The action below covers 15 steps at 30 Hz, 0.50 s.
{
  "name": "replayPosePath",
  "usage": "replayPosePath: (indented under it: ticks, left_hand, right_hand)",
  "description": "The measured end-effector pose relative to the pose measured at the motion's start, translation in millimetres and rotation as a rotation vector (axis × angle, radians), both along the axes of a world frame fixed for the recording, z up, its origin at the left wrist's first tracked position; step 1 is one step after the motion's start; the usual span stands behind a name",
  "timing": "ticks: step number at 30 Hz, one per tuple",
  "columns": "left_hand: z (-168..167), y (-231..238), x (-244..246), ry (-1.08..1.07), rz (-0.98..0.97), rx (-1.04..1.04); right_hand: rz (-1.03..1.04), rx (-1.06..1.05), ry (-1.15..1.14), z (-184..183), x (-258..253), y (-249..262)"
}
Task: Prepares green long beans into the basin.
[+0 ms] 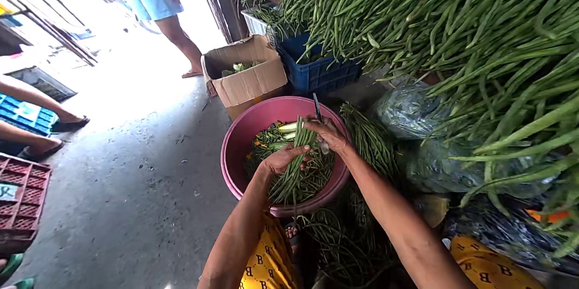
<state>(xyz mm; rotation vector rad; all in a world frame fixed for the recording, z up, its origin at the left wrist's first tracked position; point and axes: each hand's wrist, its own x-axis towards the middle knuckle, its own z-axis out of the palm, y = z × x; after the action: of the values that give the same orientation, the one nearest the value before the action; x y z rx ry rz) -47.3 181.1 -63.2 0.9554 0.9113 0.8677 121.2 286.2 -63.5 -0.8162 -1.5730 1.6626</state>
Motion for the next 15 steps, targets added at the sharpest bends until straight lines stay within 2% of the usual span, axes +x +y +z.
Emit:
replayPosePath:
  ticks: [2,4,7,15]
  left_hand:
    - [-3,2,-3,0.092,0.048,0.009]
    - [-3,3,-5,0.154,0.109,0.024]
    - [-6,5,-5,0.193,0.133,0.045]
    - [-13,11,-3,0.397,0.054,0.118]
  right_hand:
    - [-0.003,-0.076,-0.084,-12,7,-2]
    - [-0.053,-0.131,-0.269,-20,12,-9]
    - [0.040,-0.111,-0.556,-23,18,-27]
    - [0.140,0.076,-0.685,-16,11,-38]
